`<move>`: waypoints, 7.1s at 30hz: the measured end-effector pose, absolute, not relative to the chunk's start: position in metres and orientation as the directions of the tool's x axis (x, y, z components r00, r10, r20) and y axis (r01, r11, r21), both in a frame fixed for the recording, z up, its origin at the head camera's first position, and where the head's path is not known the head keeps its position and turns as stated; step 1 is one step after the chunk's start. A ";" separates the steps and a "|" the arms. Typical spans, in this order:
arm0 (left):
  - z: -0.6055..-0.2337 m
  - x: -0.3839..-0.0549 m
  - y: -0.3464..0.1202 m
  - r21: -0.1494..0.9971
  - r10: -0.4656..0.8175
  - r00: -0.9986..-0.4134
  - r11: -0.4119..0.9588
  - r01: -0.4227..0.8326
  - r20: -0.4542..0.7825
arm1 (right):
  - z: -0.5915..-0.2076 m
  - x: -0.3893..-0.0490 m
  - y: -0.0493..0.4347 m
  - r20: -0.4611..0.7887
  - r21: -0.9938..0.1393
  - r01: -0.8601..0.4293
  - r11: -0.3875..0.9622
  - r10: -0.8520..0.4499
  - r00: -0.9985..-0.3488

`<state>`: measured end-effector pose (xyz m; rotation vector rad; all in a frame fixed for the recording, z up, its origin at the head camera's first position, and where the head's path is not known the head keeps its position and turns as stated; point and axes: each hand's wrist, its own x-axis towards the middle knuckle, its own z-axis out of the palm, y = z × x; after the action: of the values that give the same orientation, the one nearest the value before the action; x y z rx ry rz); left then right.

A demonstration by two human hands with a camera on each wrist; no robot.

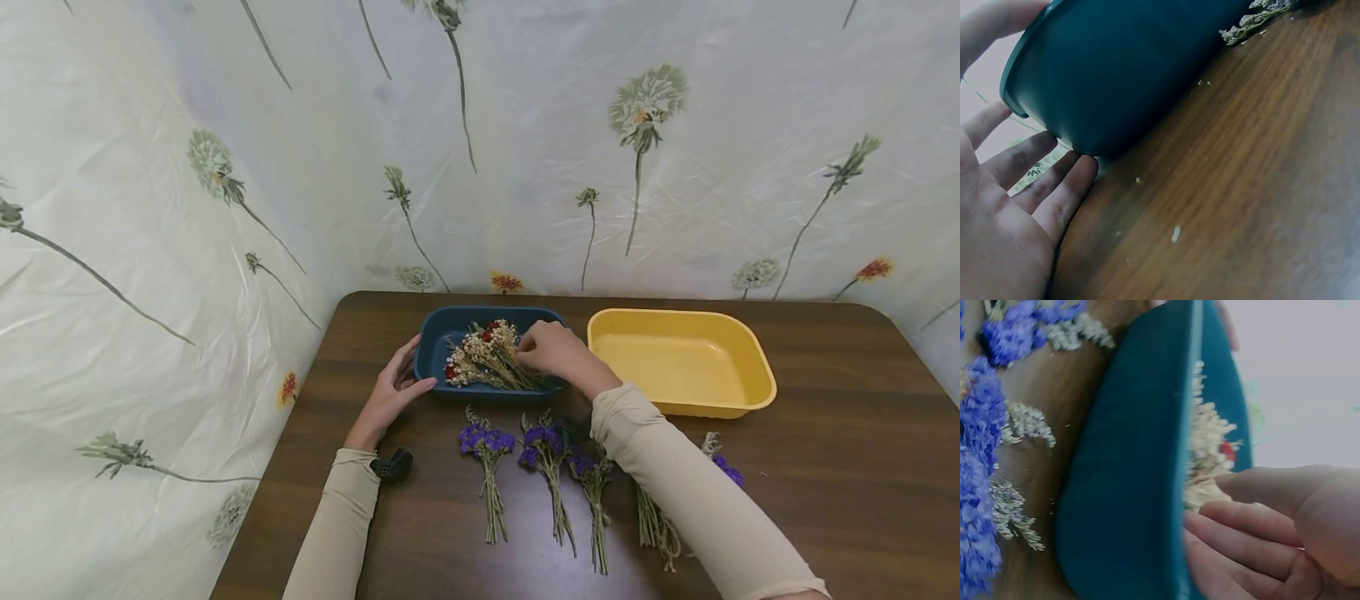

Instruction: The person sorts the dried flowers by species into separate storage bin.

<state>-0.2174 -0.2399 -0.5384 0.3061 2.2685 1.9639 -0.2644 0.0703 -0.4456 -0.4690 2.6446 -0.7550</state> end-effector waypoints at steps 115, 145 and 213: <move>-0.542 -0.220 -0.241 0.985 0.233 -0.971 0.146 0.090 0.054 | -0.484 -0.048 0.235 -0.131 -0.742 0.119 0.660 0.032 -0.991; -0.542 -0.220 -0.241 0.984 0.230 -0.971 0.149 0.098 0.062 | -0.437 -0.126 0.195 -0.065 -0.780 -0.105 0.617 -0.247 -0.967; -0.538 -0.219 -0.239 0.982 0.217 -0.975 0.164 0.092 0.055 | -0.446 -0.283 0.034 -0.379 -0.435 -0.368 0.822 -0.538 -0.753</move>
<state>-0.2194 -0.2389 -0.5383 0.3092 2.3204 1.9456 -0.2832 0.0342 -0.4455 -0.6691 2.5055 -0.4607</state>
